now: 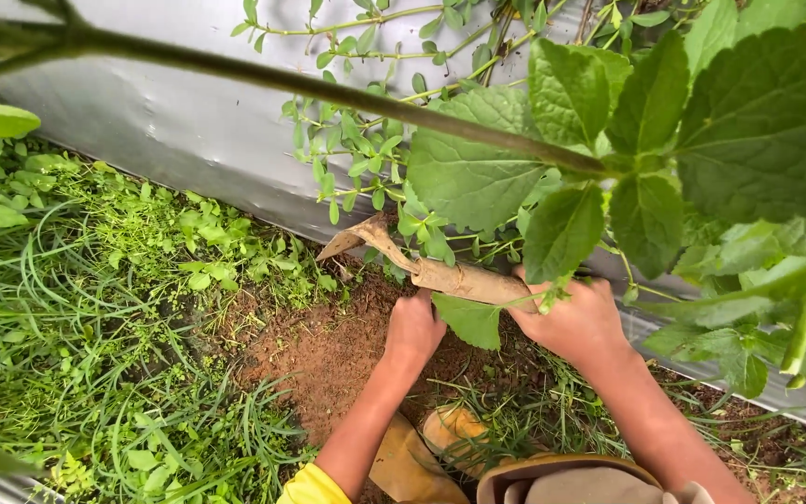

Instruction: Manual weeding of a farm field using a hand hoe between plastic-covered rows.

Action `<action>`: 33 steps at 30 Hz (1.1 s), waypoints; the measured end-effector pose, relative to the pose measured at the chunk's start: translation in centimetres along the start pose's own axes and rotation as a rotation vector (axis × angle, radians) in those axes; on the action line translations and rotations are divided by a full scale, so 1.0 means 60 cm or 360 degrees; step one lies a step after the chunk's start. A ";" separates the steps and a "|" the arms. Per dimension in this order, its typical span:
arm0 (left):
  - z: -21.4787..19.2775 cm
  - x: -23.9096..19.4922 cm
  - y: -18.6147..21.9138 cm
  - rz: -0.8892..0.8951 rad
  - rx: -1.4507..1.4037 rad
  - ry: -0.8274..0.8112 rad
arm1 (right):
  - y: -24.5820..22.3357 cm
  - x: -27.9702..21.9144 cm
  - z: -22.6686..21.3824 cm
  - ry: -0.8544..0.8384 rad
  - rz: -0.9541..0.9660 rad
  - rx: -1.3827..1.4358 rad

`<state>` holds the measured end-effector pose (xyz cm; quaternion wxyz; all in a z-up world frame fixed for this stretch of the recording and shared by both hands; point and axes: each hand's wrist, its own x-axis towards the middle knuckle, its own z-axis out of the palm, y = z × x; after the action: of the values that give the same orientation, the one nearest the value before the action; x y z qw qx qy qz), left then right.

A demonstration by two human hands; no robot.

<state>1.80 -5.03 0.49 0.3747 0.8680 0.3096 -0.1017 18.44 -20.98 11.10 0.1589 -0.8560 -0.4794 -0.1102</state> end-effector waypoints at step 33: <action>-0.074 -0.062 0.050 -0.0259 -0.0505 0.0095 | 0.005 -0.037 0.021 -0.0524 0.0162 -0.0303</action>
<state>0.46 -5.17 6.89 0.4881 0.7727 0.4020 -0.0556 17.63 -22.39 9.12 0.0022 -0.8968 -0.4424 -0.0054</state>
